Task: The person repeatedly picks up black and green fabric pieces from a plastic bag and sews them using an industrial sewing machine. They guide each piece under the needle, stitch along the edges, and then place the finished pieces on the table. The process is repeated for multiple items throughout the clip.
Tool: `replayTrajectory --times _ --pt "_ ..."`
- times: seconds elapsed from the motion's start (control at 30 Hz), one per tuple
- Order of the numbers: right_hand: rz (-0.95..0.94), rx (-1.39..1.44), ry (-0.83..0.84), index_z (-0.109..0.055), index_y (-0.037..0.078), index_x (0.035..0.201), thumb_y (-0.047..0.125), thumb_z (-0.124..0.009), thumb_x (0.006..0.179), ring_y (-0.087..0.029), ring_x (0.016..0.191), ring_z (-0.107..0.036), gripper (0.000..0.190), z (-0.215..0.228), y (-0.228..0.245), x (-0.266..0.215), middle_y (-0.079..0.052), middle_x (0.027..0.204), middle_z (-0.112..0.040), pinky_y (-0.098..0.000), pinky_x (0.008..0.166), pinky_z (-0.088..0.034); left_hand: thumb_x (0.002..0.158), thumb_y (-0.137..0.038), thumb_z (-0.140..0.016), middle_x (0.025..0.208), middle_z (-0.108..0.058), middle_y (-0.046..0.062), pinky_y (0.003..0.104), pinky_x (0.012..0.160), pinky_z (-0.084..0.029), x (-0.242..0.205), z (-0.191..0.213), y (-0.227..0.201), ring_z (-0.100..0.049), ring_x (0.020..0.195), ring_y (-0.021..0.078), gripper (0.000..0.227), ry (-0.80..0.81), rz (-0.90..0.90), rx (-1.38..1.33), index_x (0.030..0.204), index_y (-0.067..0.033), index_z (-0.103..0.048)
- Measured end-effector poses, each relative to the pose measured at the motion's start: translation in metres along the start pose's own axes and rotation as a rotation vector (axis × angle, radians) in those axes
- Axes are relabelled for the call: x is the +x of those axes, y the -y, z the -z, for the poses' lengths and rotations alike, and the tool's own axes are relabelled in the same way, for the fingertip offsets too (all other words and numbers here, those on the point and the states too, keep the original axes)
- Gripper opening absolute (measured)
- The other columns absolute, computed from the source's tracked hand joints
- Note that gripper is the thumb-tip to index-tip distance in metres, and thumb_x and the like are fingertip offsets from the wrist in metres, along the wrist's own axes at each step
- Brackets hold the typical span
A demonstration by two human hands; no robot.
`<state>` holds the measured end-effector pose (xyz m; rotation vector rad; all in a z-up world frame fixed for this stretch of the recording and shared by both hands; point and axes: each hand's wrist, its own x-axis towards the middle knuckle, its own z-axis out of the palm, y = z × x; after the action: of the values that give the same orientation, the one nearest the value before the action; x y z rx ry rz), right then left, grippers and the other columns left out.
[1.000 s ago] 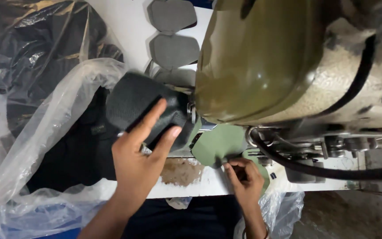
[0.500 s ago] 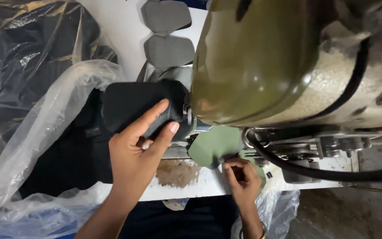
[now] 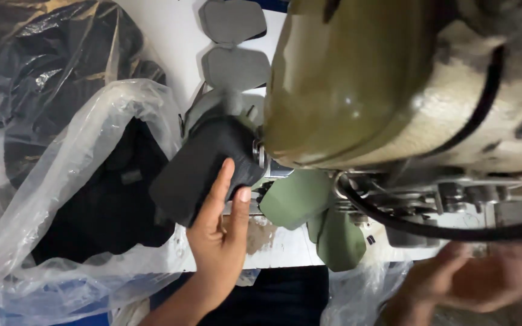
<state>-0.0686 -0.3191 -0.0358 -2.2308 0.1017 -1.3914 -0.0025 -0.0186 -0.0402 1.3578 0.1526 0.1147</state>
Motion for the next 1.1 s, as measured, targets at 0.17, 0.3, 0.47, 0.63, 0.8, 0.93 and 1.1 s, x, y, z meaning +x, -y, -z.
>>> replayTrajectory --times 0.17,0.3,0.47,0.63,0.8,0.93,1.1 --pt "0.269 -0.147 -0.126 -0.056 -0.012 0.131 0.020 -0.062 0.119 -0.032 0.114 -0.062 0.035 0.002 -0.041 0.077 -0.025 0.127 -0.063 -0.0429 0.092 -0.052 0.099 -0.016 -0.068 0.145 -0.056 0.031 0.044 0.112 -0.045 -0.009 -0.020 -0.027 -0.058 0.136 0.0418 0.062 0.017 -0.498 0.611 0.151 0.0066 -0.042" --pt "0.423 -0.324 -0.186 -0.057 -0.011 0.122 0.017 -0.071 0.120 -0.030 0.103 -0.065 0.032 0.010 -0.109 0.054 -0.025 0.115 -0.066 -0.0442 0.088 -0.054 0.100 -0.022 -0.071 0.148 -0.052 0.034 0.044 0.117 -0.041 -0.012 -0.024 -0.022 -0.052 0.142 0.0453 0.070 0.061 -0.445 0.601 0.152 0.0107 -0.038" --pt "0.335 -0.313 -0.270 -0.059 -0.009 0.109 0.011 -0.072 0.112 -0.024 0.084 -0.062 0.024 -0.005 -0.072 0.069 -0.020 0.102 -0.069 -0.0388 0.072 -0.050 0.098 -0.025 -0.069 0.145 -0.054 0.035 0.050 0.118 -0.035 -0.005 -0.026 -0.031 -0.052 0.138 0.0452 0.069 0.041 -0.491 0.698 0.151 0.0086 -0.040" --pt "0.384 -0.384 -0.329 -0.060 -0.010 0.120 0.016 -0.069 0.110 -0.031 0.103 -0.068 0.028 -0.016 -0.063 0.062 -0.021 0.117 -0.068 -0.0441 0.089 -0.056 0.100 -0.023 -0.066 0.144 -0.059 0.028 0.055 0.117 -0.023 0.001 -0.023 -0.032 -0.055 0.138 0.0404 0.063 0.049 -0.391 0.599 0.153 0.0041 -0.043" --pt "0.494 -0.525 -0.237 -0.062 -0.008 0.113 0.015 -0.076 0.099 -0.044 0.108 -0.059 0.030 -0.005 -0.028 0.055 -0.024 0.114 -0.064 -0.0586 0.098 -0.050 0.104 -0.019 -0.065 0.140 -0.065 0.016 0.041 0.117 -0.043 0.021 -0.004 -0.024 -0.063 0.130 0.0297 0.042 0.026 -0.363 0.431 0.143 -0.0047 -0.059" --pt "0.248 -0.288 -0.030 -0.055 -0.007 0.128 0.009 -0.077 0.108 -0.031 0.114 -0.063 0.033 0.020 0.012 0.044 -0.016 0.122 -0.065 -0.0434 0.099 -0.053 0.105 -0.013 -0.062 0.133 -0.075 0.015 0.033 0.085 -0.040 0.032 0.014 -0.022 -0.054 0.092 0.0278 0.037 0.142 -0.095 0.244 0.140 -0.0034 -0.065" --pt "-0.447 -0.198 0.705 -0.073 -0.001 0.111 0.020 -0.083 0.071 -0.028 0.076 -0.076 0.046 0.008 0.040 -0.013 -0.016 0.103 -0.075 -0.0369 0.057 -0.061 0.106 -0.009 -0.058 0.137 -0.064 0.018 0.037 0.110 -0.046 0.009 0.027 -0.008 -0.063 0.126 0.0297 0.036 0.112 -0.388 0.425 0.140 0.0025 -0.058"
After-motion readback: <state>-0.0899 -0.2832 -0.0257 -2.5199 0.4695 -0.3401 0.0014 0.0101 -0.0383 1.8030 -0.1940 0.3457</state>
